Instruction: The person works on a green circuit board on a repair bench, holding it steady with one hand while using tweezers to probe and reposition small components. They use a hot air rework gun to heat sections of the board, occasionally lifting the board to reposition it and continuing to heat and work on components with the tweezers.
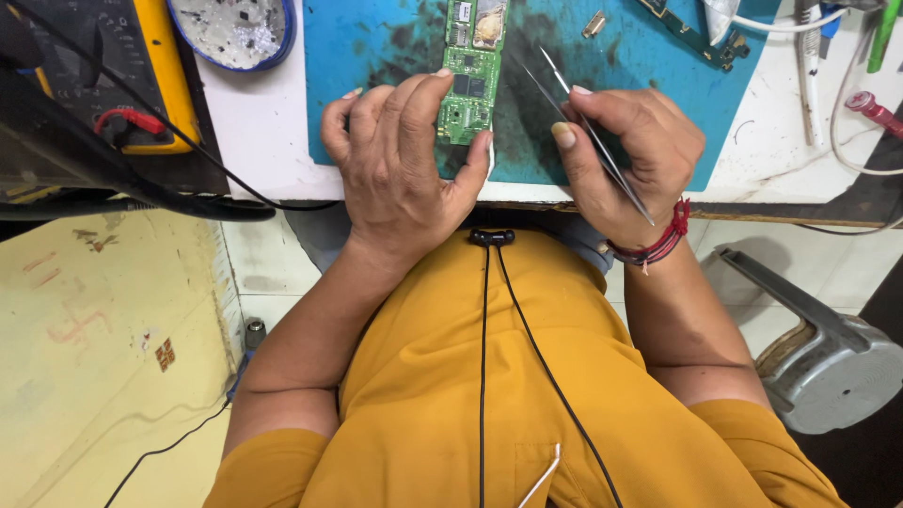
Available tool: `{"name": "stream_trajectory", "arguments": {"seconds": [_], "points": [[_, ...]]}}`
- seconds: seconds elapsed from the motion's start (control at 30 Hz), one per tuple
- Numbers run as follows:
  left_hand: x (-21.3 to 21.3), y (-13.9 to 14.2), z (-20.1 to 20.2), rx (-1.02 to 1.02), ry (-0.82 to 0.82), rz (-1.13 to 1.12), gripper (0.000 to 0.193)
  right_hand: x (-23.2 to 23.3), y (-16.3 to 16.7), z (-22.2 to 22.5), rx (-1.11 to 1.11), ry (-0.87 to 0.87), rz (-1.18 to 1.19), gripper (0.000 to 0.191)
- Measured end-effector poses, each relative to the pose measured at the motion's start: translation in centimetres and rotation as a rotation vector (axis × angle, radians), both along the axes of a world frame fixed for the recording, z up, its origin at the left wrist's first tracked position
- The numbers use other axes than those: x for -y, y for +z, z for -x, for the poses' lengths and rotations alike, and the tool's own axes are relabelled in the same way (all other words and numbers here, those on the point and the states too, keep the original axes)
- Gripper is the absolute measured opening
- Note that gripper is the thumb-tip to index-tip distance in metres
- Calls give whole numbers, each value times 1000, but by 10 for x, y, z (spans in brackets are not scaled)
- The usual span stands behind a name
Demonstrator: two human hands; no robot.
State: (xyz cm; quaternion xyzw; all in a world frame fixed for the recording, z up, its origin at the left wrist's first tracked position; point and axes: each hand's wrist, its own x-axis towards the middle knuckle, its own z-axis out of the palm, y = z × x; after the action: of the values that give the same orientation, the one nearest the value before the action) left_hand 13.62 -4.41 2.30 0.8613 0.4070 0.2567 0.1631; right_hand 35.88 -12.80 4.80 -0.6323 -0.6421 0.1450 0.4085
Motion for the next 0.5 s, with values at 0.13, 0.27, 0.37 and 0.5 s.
{"name": "stream_trajectory", "arguments": {"seconds": [0.13,0.27,0.37,0.5], "points": [[1,-3,1,15,-29,-12,59,9,-3,-2,-87,-103,-11,22],[-6,-3,0,104,-69,9,54,13,-7,-6,-175,-188,-66,26],[-25,4,3,115,12,-24,40,12,-7,-10,-125,-185,-79,22],[-57,18,19,-172,122,-224,28,11,-7,-9,-9,-152,-59,25]]}}
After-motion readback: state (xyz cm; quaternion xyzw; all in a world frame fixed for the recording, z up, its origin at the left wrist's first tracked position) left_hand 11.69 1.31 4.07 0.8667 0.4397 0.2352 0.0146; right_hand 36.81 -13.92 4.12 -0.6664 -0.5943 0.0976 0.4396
